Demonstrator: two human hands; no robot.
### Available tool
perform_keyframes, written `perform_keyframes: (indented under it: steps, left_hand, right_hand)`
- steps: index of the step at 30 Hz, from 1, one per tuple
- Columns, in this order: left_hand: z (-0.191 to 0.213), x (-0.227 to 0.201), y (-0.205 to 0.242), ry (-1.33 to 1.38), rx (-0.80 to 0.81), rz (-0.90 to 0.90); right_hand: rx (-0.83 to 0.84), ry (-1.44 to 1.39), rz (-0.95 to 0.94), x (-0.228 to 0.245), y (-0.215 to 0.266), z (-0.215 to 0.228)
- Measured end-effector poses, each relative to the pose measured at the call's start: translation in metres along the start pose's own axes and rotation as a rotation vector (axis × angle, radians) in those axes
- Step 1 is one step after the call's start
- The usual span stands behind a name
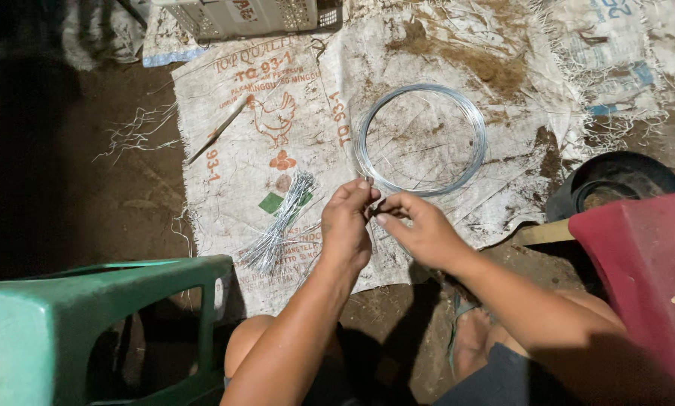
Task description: The person sits on the ground and uses pliers to cut and bend thin metal wire into small loops. They repeatedly pick up wire segments, cut them, and shape them by hand and with pliers.
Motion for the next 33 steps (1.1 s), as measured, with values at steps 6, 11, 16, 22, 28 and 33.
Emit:
perform_keyframes:
  steps: [6, 11, 16, 22, 28, 33]
  left_hand:
    - [-0.001, -0.016, 0.017, -0.528, -0.028, -0.436]
    - [-0.002, -0.033, 0.025, -0.668, -0.023, -0.596]
    - [0.001, -0.024, 0.017, -0.4, 0.071, -0.295]
    - [0.0, -0.025, 0.03, -0.199, 0.06, -0.336]
    - [-0.006, -0.055, 0.061, -0.431, 0.088, -0.909]
    - [0.002, -0.043, 0.045, -0.3, 0.023, -0.565]
  right_hand:
    - [-0.06, -0.17, -0.151, -0.005, -0.001, -0.007]
    - [-0.108, -0.009, 0.28, 0.034, 0.005, -0.007]
    - [-0.216, 0.276, 0.666, 0.067, 0.009, -0.002]
    - [-0.122, 0.096, 0.315, 0.052, -0.001, -0.004]
    - [0.02, -0.307, 0.029, 0.032, -0.005, -0.015]
    - [0.123, -0.529, -0.247, 0.014, 0.002, -0.03]
Point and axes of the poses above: each hand's wrist, its own y-axis away from the middle knuckle, its own z-axis out of the back of the hand, x = y × z, the point moved 6 cm from there along -y, towards the middle knuckle, and after that the axes turned 14 degrees about -x, right-handed, at the moved point
